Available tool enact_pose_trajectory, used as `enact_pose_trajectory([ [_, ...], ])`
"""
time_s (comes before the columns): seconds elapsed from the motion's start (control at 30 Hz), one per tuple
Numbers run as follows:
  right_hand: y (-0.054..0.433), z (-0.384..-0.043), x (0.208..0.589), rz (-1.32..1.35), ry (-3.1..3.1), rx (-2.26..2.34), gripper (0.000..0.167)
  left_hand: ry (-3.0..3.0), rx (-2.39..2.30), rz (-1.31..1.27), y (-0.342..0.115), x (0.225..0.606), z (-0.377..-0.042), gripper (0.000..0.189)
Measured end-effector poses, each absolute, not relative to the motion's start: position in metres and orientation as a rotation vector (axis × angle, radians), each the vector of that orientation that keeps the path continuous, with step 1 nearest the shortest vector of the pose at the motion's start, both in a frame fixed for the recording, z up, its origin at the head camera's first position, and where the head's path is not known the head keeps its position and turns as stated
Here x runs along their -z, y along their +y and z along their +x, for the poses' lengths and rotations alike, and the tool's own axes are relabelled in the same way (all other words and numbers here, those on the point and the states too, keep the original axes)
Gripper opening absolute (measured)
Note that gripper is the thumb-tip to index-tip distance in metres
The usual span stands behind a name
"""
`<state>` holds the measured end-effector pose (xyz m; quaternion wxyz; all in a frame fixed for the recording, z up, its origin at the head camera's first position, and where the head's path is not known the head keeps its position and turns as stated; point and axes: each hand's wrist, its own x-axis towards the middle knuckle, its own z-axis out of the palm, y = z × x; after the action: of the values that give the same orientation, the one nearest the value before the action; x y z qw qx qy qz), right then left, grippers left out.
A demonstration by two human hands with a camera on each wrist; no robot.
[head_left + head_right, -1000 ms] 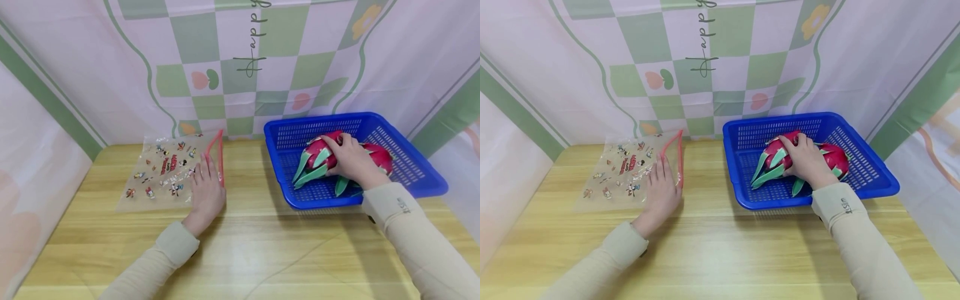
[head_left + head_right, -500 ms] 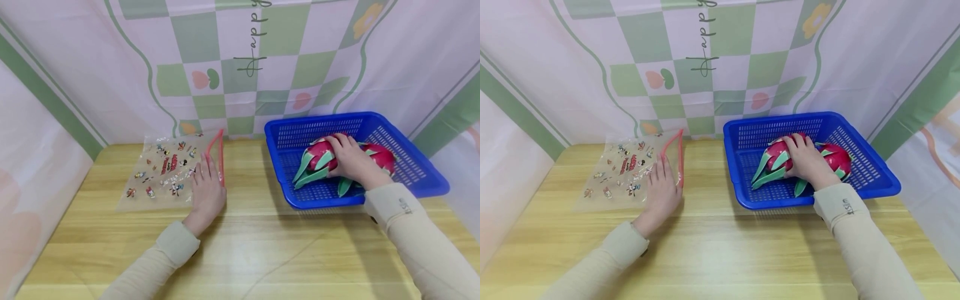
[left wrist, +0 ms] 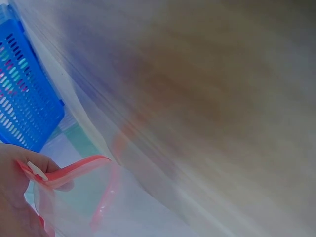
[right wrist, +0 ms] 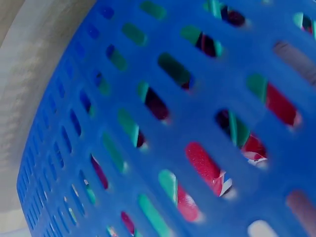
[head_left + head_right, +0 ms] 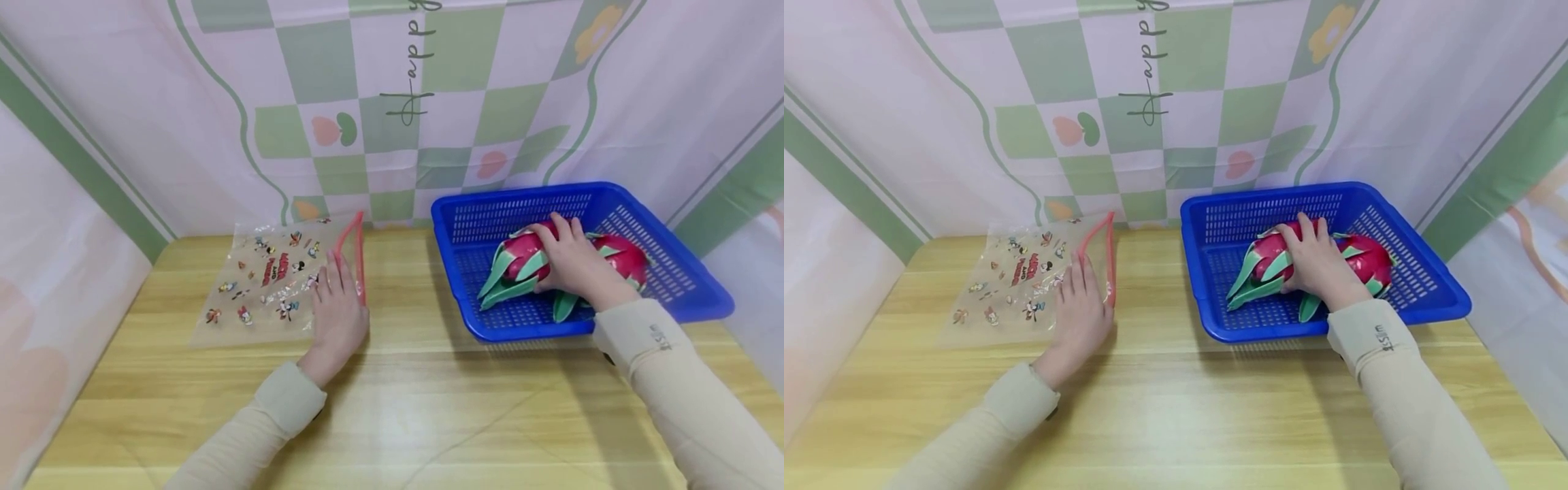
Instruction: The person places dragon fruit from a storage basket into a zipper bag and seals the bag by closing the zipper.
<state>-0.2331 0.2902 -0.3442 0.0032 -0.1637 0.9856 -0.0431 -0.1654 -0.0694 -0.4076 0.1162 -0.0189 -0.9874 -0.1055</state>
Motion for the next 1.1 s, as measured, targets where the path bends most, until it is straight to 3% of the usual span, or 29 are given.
enact_pose_trajectory([
  [0.17,0.290,-0.232,0.342,-0.544,3.122,0.073,0.101,-2.902,0.336,-0.053,-0.069,0.407,-0.165,0.087],
  [0.4,0.299,-0.232,0.341,-0.370,3.055,0.079,0.108,-2.899,0.315,-0.054,-0.070,0.408,-0.163,0.087],
  [0.67,0.300,-0.233,0.346,-0.562,3.154,0.077,0.107,-2.897,0.316,-0.059,-0.069,0.408,-0.165,0.087],
  [0.83,0.294,-0.231,0.342,-0.468,3.113,0.024,0.108,-2.894,0.312,-0.059,-0.069,0.406,-0.166,0.087],
  [1.1,0.286,-0.229,0.332,-0.395,2.985,-0.029,0.099,-2.907,0.303,-0.055,-0.069,0.405,-0.166,0.087],
])
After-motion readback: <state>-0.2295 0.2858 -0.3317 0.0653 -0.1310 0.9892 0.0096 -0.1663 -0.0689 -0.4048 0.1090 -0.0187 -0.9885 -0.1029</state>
